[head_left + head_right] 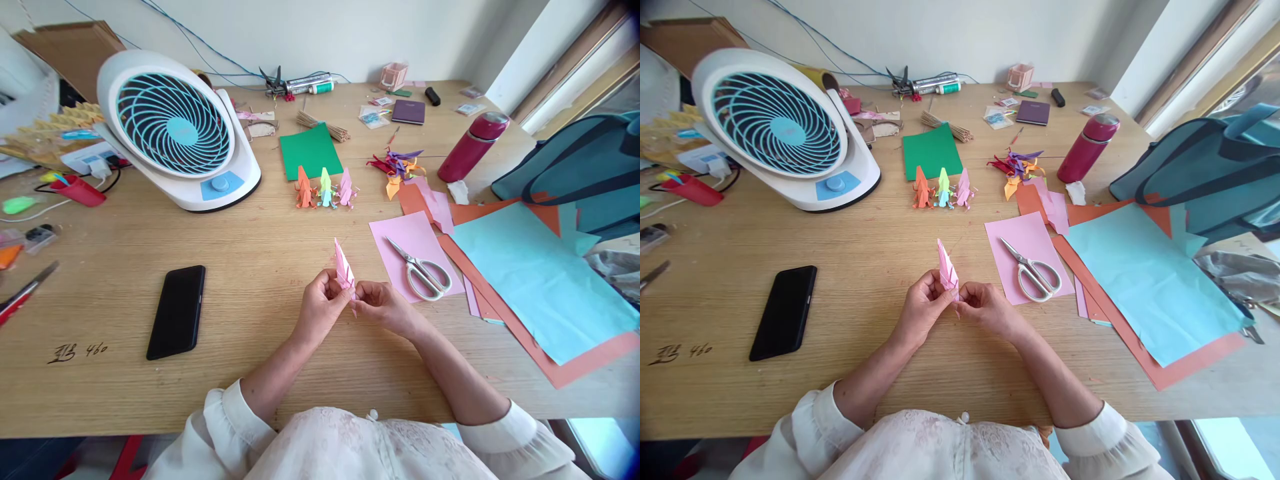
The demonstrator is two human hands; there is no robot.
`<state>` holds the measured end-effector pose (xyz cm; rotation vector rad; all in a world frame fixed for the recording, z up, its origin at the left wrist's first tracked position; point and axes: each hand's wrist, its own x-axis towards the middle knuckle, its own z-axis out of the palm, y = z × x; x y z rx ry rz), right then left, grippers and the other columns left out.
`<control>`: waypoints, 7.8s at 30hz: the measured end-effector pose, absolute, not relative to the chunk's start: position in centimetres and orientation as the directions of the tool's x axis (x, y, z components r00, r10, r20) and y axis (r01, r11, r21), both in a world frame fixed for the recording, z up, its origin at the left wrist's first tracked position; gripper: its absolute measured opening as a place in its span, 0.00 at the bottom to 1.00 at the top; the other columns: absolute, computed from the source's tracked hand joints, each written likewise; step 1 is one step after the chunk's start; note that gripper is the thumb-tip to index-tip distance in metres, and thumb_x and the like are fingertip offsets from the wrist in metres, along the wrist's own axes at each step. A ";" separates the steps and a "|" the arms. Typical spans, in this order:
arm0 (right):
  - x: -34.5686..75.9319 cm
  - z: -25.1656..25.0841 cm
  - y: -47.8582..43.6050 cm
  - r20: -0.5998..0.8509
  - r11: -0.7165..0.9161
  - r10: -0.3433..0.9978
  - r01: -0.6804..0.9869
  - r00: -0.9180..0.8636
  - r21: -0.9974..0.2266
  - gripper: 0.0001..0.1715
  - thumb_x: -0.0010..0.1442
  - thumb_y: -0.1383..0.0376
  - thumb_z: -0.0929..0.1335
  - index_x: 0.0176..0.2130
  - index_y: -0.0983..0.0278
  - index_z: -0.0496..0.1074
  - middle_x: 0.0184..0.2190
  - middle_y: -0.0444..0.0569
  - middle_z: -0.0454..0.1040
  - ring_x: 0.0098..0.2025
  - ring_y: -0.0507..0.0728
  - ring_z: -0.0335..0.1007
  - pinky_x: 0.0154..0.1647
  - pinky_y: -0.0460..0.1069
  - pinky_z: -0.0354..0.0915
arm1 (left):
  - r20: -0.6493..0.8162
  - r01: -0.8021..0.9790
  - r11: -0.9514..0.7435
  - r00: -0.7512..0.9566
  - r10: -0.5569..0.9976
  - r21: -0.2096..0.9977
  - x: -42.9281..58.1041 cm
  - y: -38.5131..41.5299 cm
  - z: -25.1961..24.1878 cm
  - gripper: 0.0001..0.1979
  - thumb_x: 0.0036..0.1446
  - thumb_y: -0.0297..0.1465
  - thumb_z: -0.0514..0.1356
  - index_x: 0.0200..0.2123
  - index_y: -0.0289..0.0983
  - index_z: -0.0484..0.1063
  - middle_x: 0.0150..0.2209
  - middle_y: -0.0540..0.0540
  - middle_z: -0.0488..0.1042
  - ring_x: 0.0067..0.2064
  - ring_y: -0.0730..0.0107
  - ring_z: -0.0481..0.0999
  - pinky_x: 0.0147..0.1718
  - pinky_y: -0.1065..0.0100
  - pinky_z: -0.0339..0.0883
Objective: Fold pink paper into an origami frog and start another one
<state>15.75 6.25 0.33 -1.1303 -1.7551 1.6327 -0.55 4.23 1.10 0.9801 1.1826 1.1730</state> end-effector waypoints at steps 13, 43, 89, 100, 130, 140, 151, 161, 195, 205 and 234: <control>15.5 0.4 5.7 -0.146 -0.014 0.827 0.239 -0.544 -0.971 0.14 0.61 0.58 0.68 0.29 0.63 0.67 0.25 0.43 0.69 0.27 0.51 0.61 0.29 0.47 0.57 | -0.118 -0.047 0.127 0.159 0.980 0.991 -1.8 4.8 0.6 0.16 0.51 0.41 0.68 0.30 0.35 0.71 0.26 0.52 0.66 0.28 0.75 0.63 0.30 0.72 0.58; 15.1 0.4 5.3 -0.163 -0.030 0.841 0.256 -0.516 -0.966 0.22 0.63 0.53 0.67 0.24 0.64 0.65 0.20 0.41 0.66 0.24 0.49 0.54 0.26 0.47 0.51 | -0.021 0.208 0.018 0.012 1.000 0.978 -1.9 4.8 0.3 0.17 0.54 0.41 0.64 0.23 0.33 0.71 0.20 0.54 0.61 0.24 0.77 0.56 0.23 0.72 0.50; 15.0 0.6 4.7 -0.130 -0.032 0.829 0.185 -0.545 -0.982 0.24 0.62 0.50 0.68 0.24 0.62 0.62 0.19 0.41 0.65 0.23 0.49 0.54 0.25 0.47 0.51 | -0.145 0.006 0.145 0.055 0.988 0.989 -1.9 4.7 0.3 0.21 0.51 0.45 0.66 0.21 0.34 0.68 0.20 0.52 0.64 0.24 0.76 0.62 0.24 0.72 0.54; 15.4 0.2 4.9 -0.145 -0.030 0.788 0.199 -0.598 -0.980 0.25 0.62 0.48 0.67 0.25 0.63 0.64 0.21 0.41 0.62 0.24 0.49 0.51 0.25 0.47 0.48 | -0.104 0.032 0.103 0.020 0.994 0.994 -2.0 4.8 0.5 0.21 0.52 0.45 0.66 0.20 0.35 0.67 0.20 0.53 0.62 0.24 0.77 0.58 0.23 0.72 0.52; 15.5 -0.1 4.9 -0.140 -0.048 0.791 0.168 -0.595 -0.985 0.21 0.60 0.51 0.70 0.27 0.64 0.65 0.24 0.40 0.59 0.26 0.49 0.51 0.27 0.47 0.48 | -0.183 -0.045 0.179 -0.107 0.977 0.983 -2.1 5.2 0.1 0.20 0.49 0.43 0.67 0.19 0.35 0.65 0.20 0.54 0.62 0.24 0.77 0.59 0.24 0.72 0.53; 15.7 0.5 4.3 -0.152 -0.057 0.743 0.165 -0.652 -0.985 0.23 0.60 0.50 0.70 0.27 0.63 0.63 0.24 0.40 0.59 0.25 0.49 0.51 0.25 0.47 0.47 | -0.225 -0.208 0.175 -0.246 0.943 0.962 -3.4 6.4 0.4 0.22 0.45 0.42 0.70 0.19 0.36 0.63 0.18 0.56 0.59 0.21 0.81 0.54 0.21 0.73 0.47; 15.2 0.9 4.6 -0.242 -0.162 0.770 0.185 -0.590 -0.969 0.24 0.61 0.48 0.68 0.28 0.64 0.66 0.22 0.39 0.58 0.25 0.49 0.50 0.25 0.46 0.47 | -0.176 -0.137 0.159 -0.130 0.976 0.978 -2.5 5.6 0.4 0.21 0.50 0.42 0.67 0.20 0.35 0.62 0.20 0.55 0.57 0.24 0.79 0.55 0.25 0.73 0.50; 15.4 0.8 4.3 -0.217 -0.107 0.714 0.203 -0.666 -0.973 0.22 0.61 0.52 0.69 0.25 0.64 0.64 0.21 0.38 0.56 0.24 0.48 0.47 0.24 0.47 0.44 | -0.165 -0.157 0.149 -0.095 0.982 0.976 -2.9 5.7 0.1 0.23 0.50 0.43 0.68 0.20 0.36 0.60 0.21 0.55 0.56 0.25 0.79 0.53 0.25 0.73 0.49; 15.3 0.5 4.5 -0.282 -0.239 0.756 0.152 -0.591 -0.959 0.23 0.58 0.49 0.71 0.26 0.65 0.70 0.20 0.41 0.67 0.23 0.48 0.58 0.24 0.45 0.52 | -0.087 -0.034 0.083 -0.125 0.988 0.996 -2.6 5.4 0.1 0.21 0.51 0.43 0.66 0.20 0.36 0.62 0.20 0.55 0.57 0.24 0.78 0.55 0.25 0.72 0.50; 16.7 1.3 4.9 -0.235 -0.188 0.698 0.144 -0.677 -0.972 0.30 0.59 0.44 0.68 0.21 0.63 0.60 0.18 0.39 0.57 0.21 0.47 0.48 0.23 0.47 0.45 | -0.136 -0.073 0.133 -0.044 0.990 0.988 -2.8 5.4 0.6 0.22 0.49 0.45 0.67 0.21 0.35 0.64 0.21 0.55 0.59 0.25 0.78 0.56 0.26 0.73 0.51; 15.2 1.2 5.5 -0.121 -0.172 0.954 -0.172 -0.273 -0.970 0.23 0.52 0.48 0.75 0.32 0.62 0.68 0.26 0.43 0.68 0.27 0.51 0.61 0.29 0.48 0.59 | -0.077 0.255 -0.017 0.356 0.931 0.967 -1.5 3.8 0.7 0.20 0.62 0.43 0.58 0.24 0.34 0.69 0.22 0.52 0.62 0.25 0.76 0.57 0.25 0.72 0.50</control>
